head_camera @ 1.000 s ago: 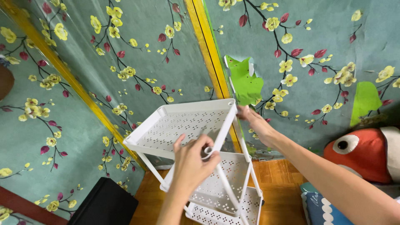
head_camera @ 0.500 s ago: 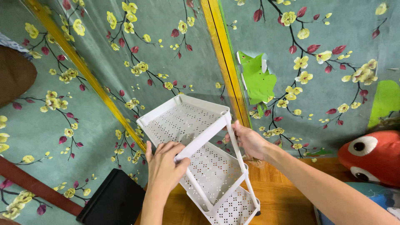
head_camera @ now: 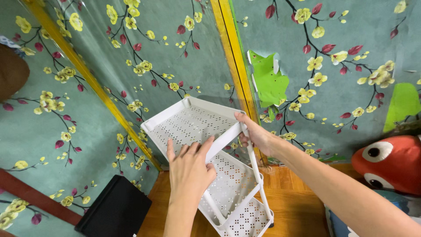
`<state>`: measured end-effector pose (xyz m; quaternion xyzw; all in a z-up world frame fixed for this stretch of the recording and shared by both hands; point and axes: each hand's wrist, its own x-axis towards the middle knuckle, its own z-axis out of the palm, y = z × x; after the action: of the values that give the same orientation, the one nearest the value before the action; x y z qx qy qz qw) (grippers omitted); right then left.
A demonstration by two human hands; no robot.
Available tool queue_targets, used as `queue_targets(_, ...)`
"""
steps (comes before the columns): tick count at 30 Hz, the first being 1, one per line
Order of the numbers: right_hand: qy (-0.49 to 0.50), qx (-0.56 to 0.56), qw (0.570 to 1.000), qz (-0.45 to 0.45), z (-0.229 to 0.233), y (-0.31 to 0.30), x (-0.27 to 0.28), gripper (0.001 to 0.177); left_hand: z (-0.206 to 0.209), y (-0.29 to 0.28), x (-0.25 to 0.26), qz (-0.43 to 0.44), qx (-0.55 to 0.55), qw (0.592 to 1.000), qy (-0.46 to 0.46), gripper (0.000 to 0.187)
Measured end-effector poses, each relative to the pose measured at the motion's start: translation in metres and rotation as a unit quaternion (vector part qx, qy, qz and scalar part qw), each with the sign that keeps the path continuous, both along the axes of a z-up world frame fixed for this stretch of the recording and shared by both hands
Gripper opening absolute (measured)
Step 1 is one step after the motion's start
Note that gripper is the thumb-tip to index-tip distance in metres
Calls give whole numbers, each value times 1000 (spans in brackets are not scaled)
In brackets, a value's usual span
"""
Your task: The person assembles a white plastic three-tier rolling shelf by inserting vertical poles into the base and shelves, then attaching the top shelf and side handles. The person secures each component by hand and adjusts the assembled unit.
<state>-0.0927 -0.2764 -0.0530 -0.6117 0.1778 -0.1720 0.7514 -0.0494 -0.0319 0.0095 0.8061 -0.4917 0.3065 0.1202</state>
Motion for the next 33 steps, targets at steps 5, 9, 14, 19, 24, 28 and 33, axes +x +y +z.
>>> queue_targets(5, -81, 60, 991, 85, 4, -5, 0, 48, 2, 1, 3, -24, 15, 1000, -3, 74)
queue_targets(9, -118, 109, 983, 92, -5, -11, 4, 39, 5, -1, 4, -25, 35, 999, 2, 75)
queue_targets(14, -100, 110, 988, 38, 0, 0, -4, 45, 1, 1, 11, -67, 5, 998, -19, 45)
queue_targets(19, -40, 41, 998, 38, 13, 57, -46, 86, -9, 30, 36, 11, -81, 997, -4, 32)
queue_targets(24, -84, -41, 995, 44, 7, 113, -57, 90, -25, 59, 78, 4, -181, 980, -85, 39)
queue_targets(28, -111, -76, 984, 114, -6, 146, -59, 102, -26, 70, 111, 106, -227, 968, -11, 47)
queue_targets(33, -178, -169, 964, 99, -26, 125, -26, 70, 4, 55, 96, 141, -200, 959, 146, 40)
